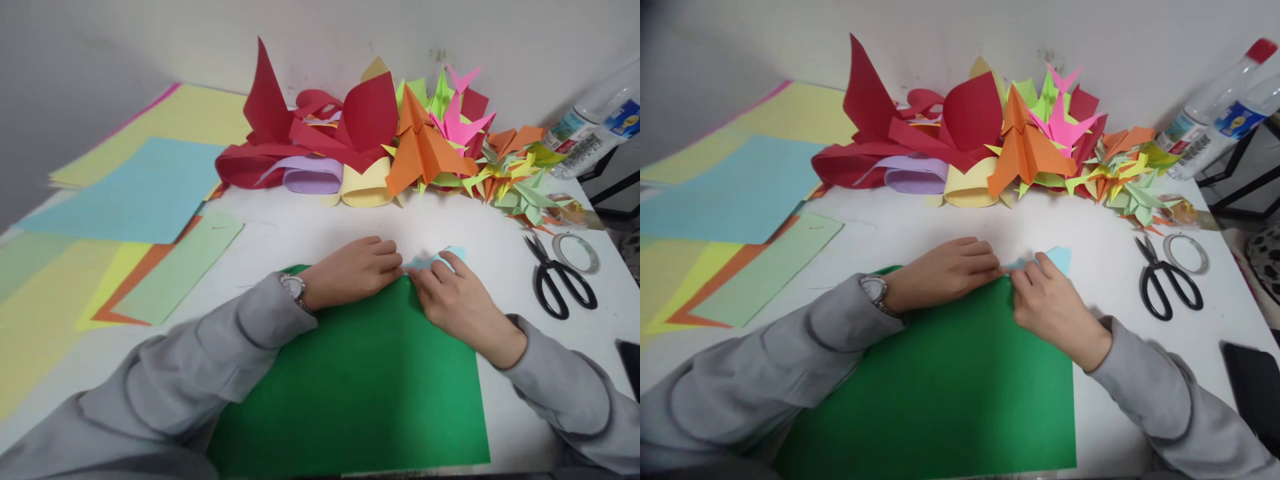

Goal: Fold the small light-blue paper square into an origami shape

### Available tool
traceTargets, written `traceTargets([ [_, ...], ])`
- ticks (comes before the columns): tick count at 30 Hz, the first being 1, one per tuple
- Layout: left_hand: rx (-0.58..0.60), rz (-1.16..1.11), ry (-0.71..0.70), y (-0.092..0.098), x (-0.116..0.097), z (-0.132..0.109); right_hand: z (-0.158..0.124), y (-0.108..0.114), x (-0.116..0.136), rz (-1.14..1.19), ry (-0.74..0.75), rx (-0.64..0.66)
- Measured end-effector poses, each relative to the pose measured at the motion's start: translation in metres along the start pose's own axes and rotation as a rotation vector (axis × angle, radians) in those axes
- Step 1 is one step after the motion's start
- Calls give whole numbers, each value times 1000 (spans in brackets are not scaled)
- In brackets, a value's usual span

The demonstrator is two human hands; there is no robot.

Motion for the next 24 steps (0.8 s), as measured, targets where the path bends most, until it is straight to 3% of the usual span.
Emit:
traceTargets([
  [24, -32, 44, 53, 4, 1, -7, 1, -4, 0, 131, -21, 61],
])
Point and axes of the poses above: each hand's wrist, its own z-axis towards the middle knuckle, its own y-axis out of the back of the hand, x = y × z, the point moved 4 cm from there along z, towards the middle knuckle, and after that the axes turned 1 degree about y, right-handed, at the moved point
